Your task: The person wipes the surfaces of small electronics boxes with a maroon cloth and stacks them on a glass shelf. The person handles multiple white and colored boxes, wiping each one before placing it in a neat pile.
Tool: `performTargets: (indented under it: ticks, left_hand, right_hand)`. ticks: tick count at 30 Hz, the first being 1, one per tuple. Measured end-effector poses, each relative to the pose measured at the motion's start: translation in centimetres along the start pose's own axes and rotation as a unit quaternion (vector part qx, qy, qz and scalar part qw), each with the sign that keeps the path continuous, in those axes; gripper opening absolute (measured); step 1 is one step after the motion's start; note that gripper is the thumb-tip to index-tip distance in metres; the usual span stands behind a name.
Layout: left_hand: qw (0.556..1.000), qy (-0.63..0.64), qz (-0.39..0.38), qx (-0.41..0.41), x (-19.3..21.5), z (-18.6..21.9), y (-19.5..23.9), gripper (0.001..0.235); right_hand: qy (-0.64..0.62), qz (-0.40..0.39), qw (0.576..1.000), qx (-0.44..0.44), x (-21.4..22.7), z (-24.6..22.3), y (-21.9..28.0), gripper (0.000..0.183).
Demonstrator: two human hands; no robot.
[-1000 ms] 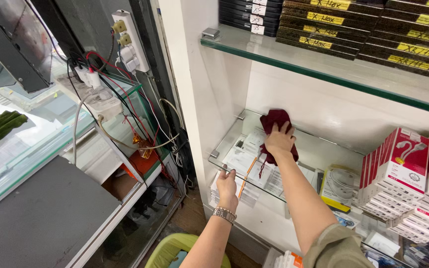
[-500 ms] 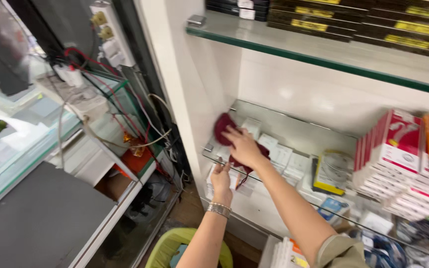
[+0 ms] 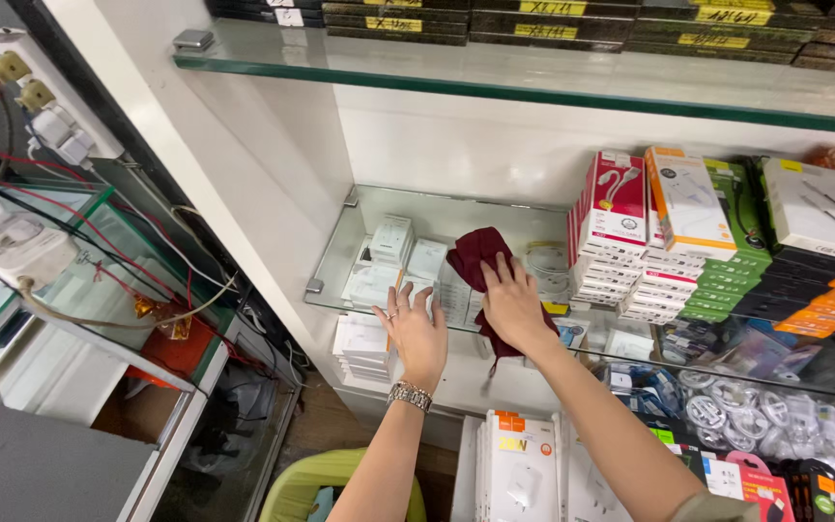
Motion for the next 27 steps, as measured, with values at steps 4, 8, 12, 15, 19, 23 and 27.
performTargets:
  ticks: [4, 8, 12, 15, 19, 23, 27]
  left_hand:
    - [0.999, -0.040, -0.025, -0.024, -1.3, -0.3, 0.4, 0.030]
    - [0.994, -0.088, -0.064, -0.025, -2.0, -0.7, -0.4, 0.030]
    - [0.995, -0.092, -0.050, -0.005, -2.2, -0.4, -0.7, 0.030]
    - [0.995, -0.092, -0.039, -0.002, -1.5, -0.2, -2.1, 0.036]
    - [0.991, -0.097, -0.094, 0.017, -1.0, -0.5, -2.5, 0.041]
    - [0.993, -0.038, -0.104, 0.051, -0.2, -0.6, -2.8, 0.051]
    - [0.997, 0.032, -0.060, 0.029, 1.7, 0.2, -2.2, 0.063]
  right_hand:
    - [0.015, 0.046, 0.994, -0.098, 0.9, 6.4, -5.2, 0.070]
    - [0.009, 0.055, 0.992, -0.110, 2.3, 4.7, -4.8, 0.069]
    - [-0.054, 0.043, 0.997, 0.032, 3.6, -0.8, 3.6, 0.068]
    - [-0.088, 0.086, 0.992, 0.020, 7.4, 0.8, 2.3, 0.064]
    - [-0.066, 0.058, 0.992, -0.095, 7.2, 0.8, 0.4, 0.067]
    - [-0.132, 0.036, 0.984, 0.117, 4.6, -7.8, 4.3, 0.069]
    - [-0.108, 0.064, 0.990, 0.068, 4.6, -2.7, 2.5, 0.068]
Point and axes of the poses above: each hand's wrist, its own y-axis away from the middle knuckle, its own x-axis out of the back of the hand, z = x × y, the point moved 9 cm from there along -y, towards the middle knuckle, and after that the axes turned 9 degrees about -x, right-handed, at the moved point
